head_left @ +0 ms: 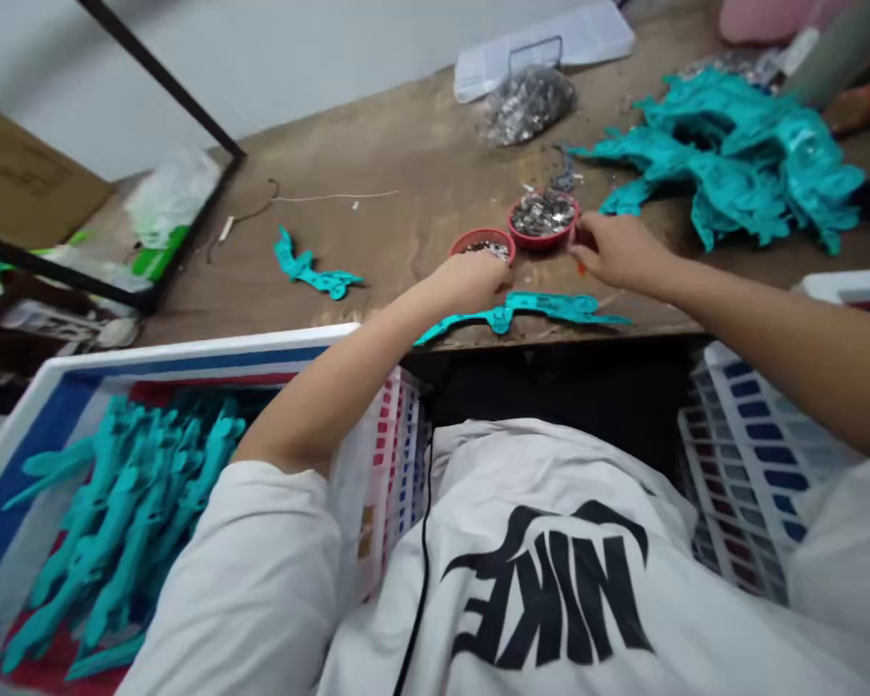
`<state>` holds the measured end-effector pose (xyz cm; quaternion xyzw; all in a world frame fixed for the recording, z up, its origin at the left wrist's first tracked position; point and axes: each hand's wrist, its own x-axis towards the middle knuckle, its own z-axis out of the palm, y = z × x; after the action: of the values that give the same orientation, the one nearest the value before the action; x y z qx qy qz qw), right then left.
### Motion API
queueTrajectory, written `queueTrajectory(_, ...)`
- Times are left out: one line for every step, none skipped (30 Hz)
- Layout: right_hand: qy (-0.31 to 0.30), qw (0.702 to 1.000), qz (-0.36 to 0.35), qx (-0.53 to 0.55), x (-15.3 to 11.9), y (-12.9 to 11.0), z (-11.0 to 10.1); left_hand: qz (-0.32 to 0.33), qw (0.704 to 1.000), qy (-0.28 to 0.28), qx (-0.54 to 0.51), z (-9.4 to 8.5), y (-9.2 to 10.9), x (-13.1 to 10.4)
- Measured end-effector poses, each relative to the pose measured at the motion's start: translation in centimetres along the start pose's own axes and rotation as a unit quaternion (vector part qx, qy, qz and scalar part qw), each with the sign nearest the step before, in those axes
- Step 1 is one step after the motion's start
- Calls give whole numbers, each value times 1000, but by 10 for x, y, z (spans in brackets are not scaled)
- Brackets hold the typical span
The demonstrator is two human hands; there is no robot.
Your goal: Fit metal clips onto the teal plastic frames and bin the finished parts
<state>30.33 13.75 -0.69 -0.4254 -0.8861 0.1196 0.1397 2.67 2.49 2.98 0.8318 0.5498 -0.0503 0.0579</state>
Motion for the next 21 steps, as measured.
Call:
queueTrajectory(5,999,24,21,-1,-2,0,7,1000,-23,16,9,-1,14)
queueTrajectory(4,998,39,47,-2,-4,0,18,998,-42,31,18,-1,26)
queueTrajectory(-3,996,48,73,-4,-6,2,33,997,-56,41,27,0,35)
queueTrajectory(-8,994,50,100,-5,-9,6,49,996,-64,44,36,0,40)
queueTrajectory(-8,990,48,129,-6,-10,9,63,995,-66,40,45,1,43)
queueTrajectory(-5,987,43,158,-7,-10,14,74,995,-63,32,52,2,44)
queueTrajectory(1,983,36,183,-7,-10,18,80,995,-58,24,59,4,42)
queueTrajectory(11,979,30,203,-7,-9,22,79,995,-51,20,64,6,39)
queueTrajectory(20,976,23,217,-7,-7,26,74,996,-46,20,68,9,36)
queueTrajectory(26,974,17,223,-7,-5,28,67,997,-43,23,72,11,32)
queueTrajectory(29,974,12,222,-7,-3,30,61,997,-42,28,74,14,29)
queueTrajectory(31,976,9,215,-6,-1,31,55,997,-41,33,77,16,27)
queueTrajectory(27,979,4,201,-6,1,31,51,997,-39,37,78,17,26)
queueTrajectory(15,983,-3,182,-6,3,31,50,997,-36,38,80,17,27)
queueTrajectory(1,987,-12,158,-6,4,29,48,998,-30,38,81,17,28)
queueTrajectory(-12,991,-22,131,-8,4,28,45,998,-22,36,81,17,30)
queueTrajectory(-19,994,-31,104,-11,2,25,41,998,-17,34,79,17,30)
queueTrajectory(-22,996,-34,80,-15,-2,22,36,999,-17,33,77,20,29)
queueTrajectory(-20,998,-33,59,-22,-8,17,33,999,-21,32,73,25,25)
queueTrajectory(-7,999,-35,41,-29,-15,12,33,998,-32,33,68,33,21)
queueTrajectory(-6,999,-34,27,-35,-22,8,36,998,-46,32,65,41,17)
